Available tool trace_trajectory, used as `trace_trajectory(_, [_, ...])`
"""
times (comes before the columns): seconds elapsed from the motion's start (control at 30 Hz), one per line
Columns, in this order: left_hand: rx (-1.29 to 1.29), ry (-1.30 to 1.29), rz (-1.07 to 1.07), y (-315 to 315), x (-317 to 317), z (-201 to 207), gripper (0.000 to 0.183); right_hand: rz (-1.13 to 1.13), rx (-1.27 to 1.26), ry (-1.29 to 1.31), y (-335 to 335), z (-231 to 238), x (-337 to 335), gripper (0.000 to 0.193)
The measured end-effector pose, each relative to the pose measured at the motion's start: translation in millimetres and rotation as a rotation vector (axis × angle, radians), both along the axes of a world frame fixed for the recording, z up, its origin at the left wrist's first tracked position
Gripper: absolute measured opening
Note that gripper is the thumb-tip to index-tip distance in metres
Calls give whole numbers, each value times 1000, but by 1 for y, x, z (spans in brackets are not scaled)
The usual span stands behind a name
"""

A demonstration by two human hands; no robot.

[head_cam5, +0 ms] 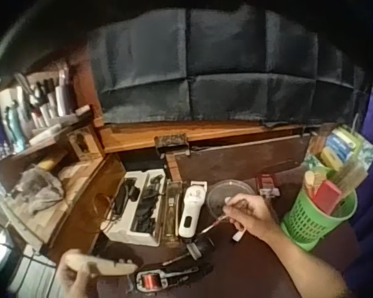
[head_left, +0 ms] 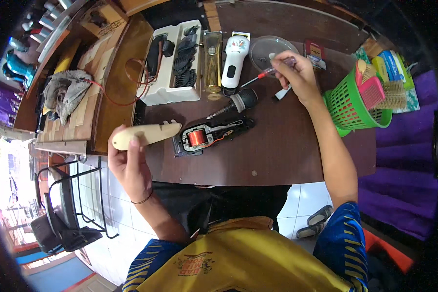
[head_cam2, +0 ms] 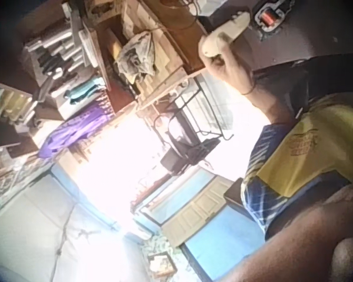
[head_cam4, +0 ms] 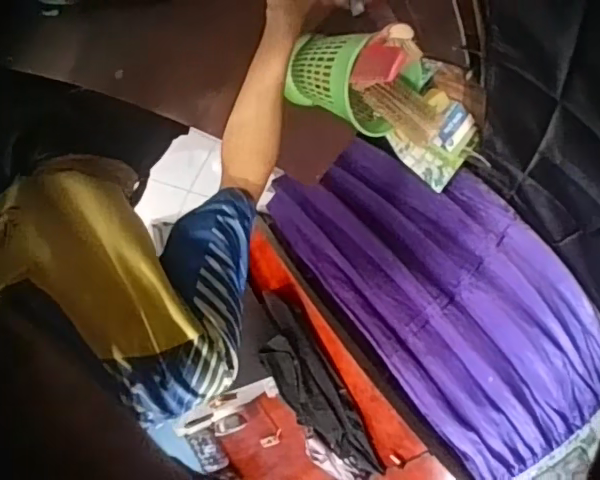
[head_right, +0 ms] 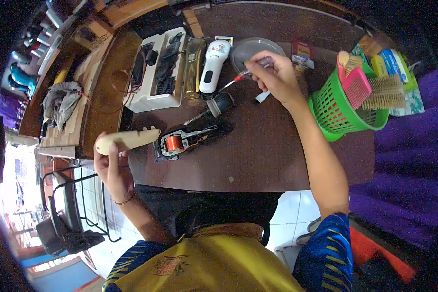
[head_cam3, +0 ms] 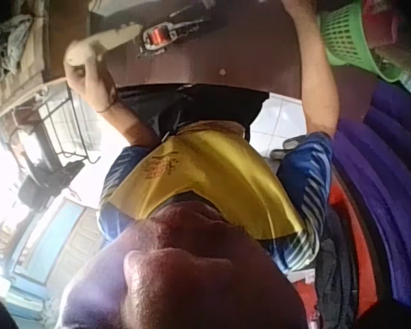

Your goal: Repairing and cleaning an electric hair clipper at a barber station using tools.

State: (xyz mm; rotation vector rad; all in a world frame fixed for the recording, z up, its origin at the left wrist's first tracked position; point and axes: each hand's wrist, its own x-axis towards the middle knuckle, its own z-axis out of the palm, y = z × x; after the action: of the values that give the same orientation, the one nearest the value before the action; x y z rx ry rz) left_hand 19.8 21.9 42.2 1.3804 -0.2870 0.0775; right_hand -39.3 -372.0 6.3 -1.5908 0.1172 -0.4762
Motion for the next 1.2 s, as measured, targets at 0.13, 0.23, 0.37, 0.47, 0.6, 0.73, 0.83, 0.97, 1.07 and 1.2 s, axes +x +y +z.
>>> trace_trajectory(0.13, [-333,188,-12,-12,-11,7,31,36,-158,33,5,-4,-2,12])
trace_trajectory(0.23, [-573,259,-168,-32,-17,19,33,-112,-355,55,-4,-17,-8,16])
trace_trajectory(0.37, [-781,275,-350,-16,-24,28,39,-50,-498,74,2,2,-9,20])
trace_trajectory(0.47, [-778,267,-367,-18,-34,37,48,-28,-417,285,6,18,-16,23])
trace_trajectory(0.6, [-804,225,-441,-22,-37,36,63,-16,-465,315,0,14,-18,25])
trace_trajectory(0.73, [-839,185,-499,-27,-43,40,79,-17,-472,429,7,28,-25,29])
trace_trajectory(0.83, [-916,155,-543,-25,-49,45,84,65,-457,474,7,29,-29,52])
trace_trajectory(0.97, [-951,59,-616,-18,-48,49,96,38,-549,333,2,12,-49,70])
trace_trajectory(1.07, [-990,49,-635,-7,-45,44,104,-58,-700,376,12,12,-62,75])
trace_trajectory(1.2, [-1004,-5,-654,4,-38,34,107,-166,-841,371,20,12,-78,71])
